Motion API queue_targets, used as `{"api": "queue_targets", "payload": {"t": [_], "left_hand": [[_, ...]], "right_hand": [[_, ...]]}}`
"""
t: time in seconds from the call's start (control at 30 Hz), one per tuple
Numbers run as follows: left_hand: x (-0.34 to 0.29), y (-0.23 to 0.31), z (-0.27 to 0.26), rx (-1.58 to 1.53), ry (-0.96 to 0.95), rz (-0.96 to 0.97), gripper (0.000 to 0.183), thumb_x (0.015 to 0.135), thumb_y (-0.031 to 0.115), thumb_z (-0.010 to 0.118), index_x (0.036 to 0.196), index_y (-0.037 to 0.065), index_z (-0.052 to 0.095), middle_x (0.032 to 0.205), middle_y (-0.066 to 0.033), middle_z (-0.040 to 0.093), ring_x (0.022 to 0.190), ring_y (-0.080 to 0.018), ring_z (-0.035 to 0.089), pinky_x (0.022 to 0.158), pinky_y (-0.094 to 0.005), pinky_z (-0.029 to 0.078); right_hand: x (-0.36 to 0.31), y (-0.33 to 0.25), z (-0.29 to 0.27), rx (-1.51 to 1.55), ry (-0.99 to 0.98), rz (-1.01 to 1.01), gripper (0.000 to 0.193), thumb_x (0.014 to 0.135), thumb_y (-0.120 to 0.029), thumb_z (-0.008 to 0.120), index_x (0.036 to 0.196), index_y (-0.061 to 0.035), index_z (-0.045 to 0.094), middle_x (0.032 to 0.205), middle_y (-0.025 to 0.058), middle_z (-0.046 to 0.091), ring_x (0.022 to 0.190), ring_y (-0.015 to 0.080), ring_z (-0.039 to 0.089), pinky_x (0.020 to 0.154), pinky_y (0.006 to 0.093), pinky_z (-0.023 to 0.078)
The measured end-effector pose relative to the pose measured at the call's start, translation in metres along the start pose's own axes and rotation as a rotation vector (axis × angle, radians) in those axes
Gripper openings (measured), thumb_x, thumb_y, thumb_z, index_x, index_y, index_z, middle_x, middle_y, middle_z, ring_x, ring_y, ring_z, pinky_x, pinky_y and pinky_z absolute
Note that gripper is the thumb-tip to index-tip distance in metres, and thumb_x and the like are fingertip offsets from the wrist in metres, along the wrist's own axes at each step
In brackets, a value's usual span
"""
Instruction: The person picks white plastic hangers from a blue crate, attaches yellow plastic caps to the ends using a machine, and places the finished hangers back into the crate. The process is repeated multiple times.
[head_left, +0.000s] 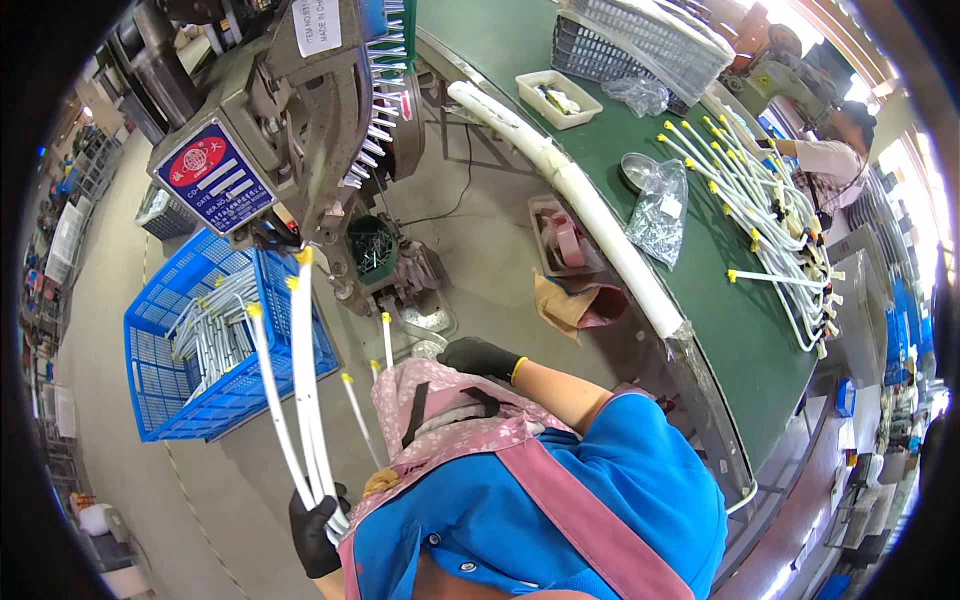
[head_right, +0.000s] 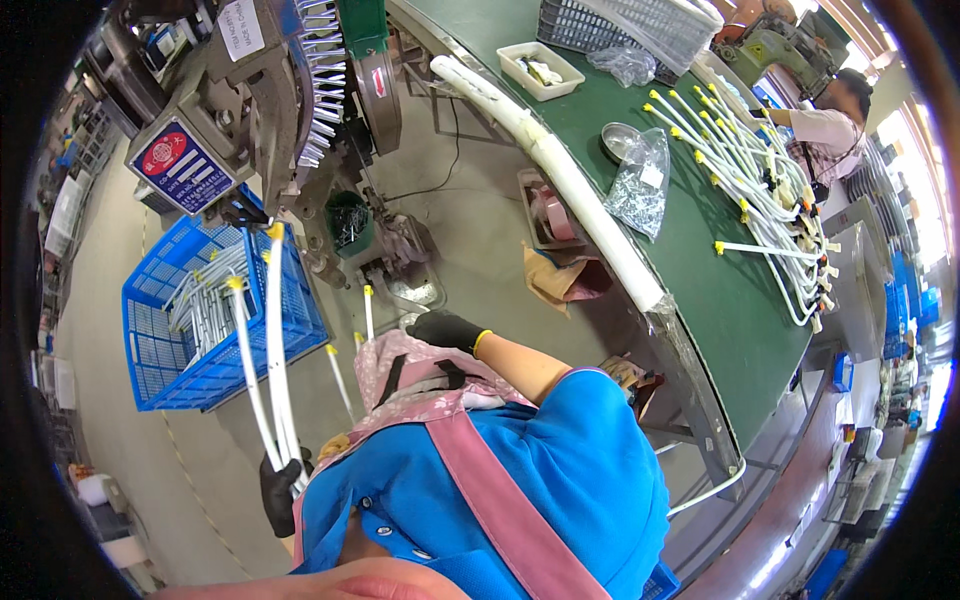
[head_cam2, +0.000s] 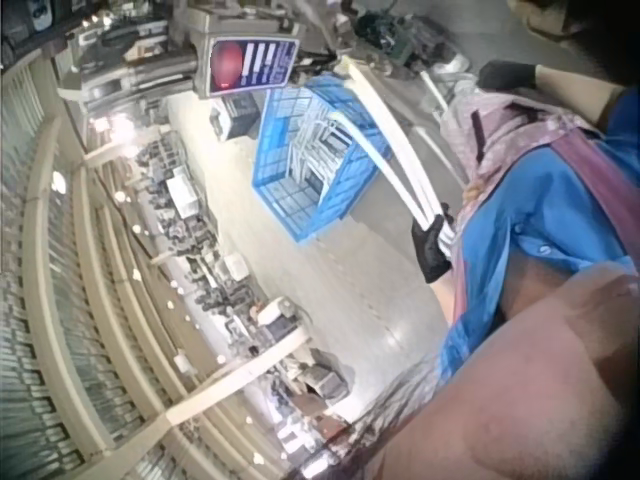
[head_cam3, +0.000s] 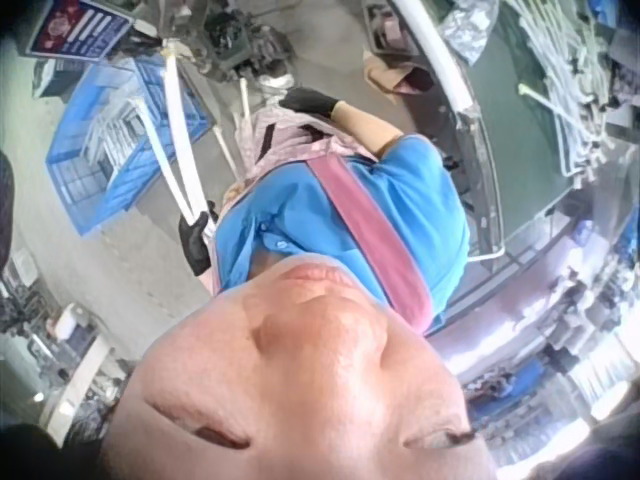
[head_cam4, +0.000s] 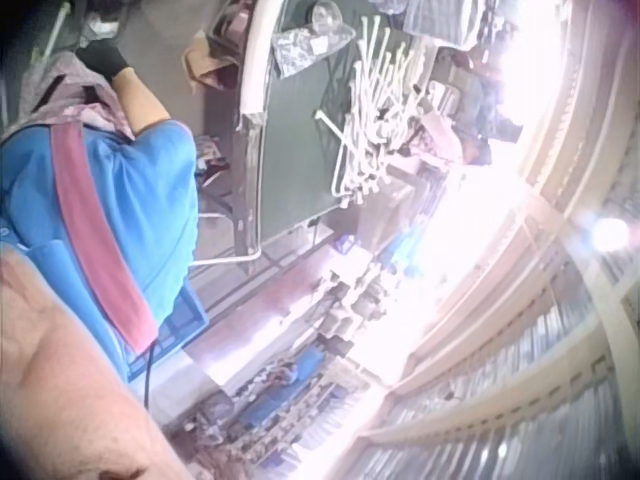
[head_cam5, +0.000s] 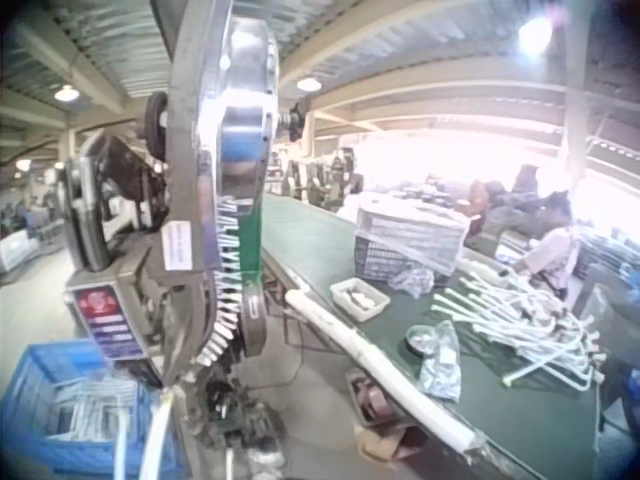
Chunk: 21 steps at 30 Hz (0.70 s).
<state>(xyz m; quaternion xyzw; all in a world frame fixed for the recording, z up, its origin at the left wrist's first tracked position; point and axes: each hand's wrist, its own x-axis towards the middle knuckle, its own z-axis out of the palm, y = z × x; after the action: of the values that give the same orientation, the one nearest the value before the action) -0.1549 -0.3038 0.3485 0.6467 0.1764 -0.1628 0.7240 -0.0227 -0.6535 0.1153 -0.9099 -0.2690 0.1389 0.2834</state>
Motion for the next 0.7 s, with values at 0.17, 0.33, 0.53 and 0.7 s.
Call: {"api": "queue_targets", "payload": {"t": [0.17, 0.33, 0.53, 0.7], "left_hand": [[0.011, 0.017, -0.012, 0.042, 0.041, 0.285, 0.053, 0.076, 0.021, 0.063, 0.118, -0.006, 0.046, 0.099, -0.0130, 0.056, 0.080, -0.0164, 0.054, 0.069, -0.0271, 0.044], [0.048, 0.022, -0.034, -0.096, 0.127, 0.511, 0.050, 0.085, 0.013, 0.053, 0.129, -0.007, 0.041, 0.116, -0.0171, 0.056, 0.094, -0.0194, 0.054, 0.083, -0.0300, 0.043], [0.139, 0.032, -0.038, -0.750, -0.326, 0.654, 0.045, 0.095, 0.010, 0.044, 0.138, -0.001, 0.033, 0.140, -0.0176, 0.039, 0.129, -0.0249, 0.038, 0.109, -0.0404, 0.027], [0.150, 0.033, -0.040, -1.081, -0.583, 0.521, 0.049, 0.098, 0.026, 0.041, 0.140, 0.003, 0.032, 0.143, -0.0113, 0.038, 0.133, -0.0256, 0.034, 0.113, -0.0449, 0.021]], "right_hand": [[0.009, -0.033, -0.001, 0.156, 0.034, -0.017, 0.033, 0.093, -0.033, 0.041, 0.095, -0.0072, 0.061, 0.090, 0.0167, 0.062, 0.084, 0.0373, 0.057, 0.073, 0.0445, 0.045], [0.009, -0.078, -0.022, 0.200, 0.262, -0.487, 0.028, 0.090, -0.029, 0.048, 0.087, -0.0065, 0.064, 0.088, 0.0128, 0.064, 0.083, 0.0323, 0.059, 0.071, 0.0397, 0.046], [0.024, -0.150, -0.038, 0.885, -0.164, -0.182, 0.043, 0.095, -0.035, 0.041, 0.107, 0.0001, 0.063, 0.103, 0.0102, 0.064, 0.091, 0.0231, 0.059, 0.081, 0.0346, 0.045], [0.069, -0.217, -0.018, 1.627, -0.441, 0.056, 0.077, 0.093, -0.064, 0.021, 0.137, -0.0046, 0.042, 0.132, 0.0112, 0.051, 0.120, 0.0232, 0.047, 0.102, 0.0373, 0.031]]}}
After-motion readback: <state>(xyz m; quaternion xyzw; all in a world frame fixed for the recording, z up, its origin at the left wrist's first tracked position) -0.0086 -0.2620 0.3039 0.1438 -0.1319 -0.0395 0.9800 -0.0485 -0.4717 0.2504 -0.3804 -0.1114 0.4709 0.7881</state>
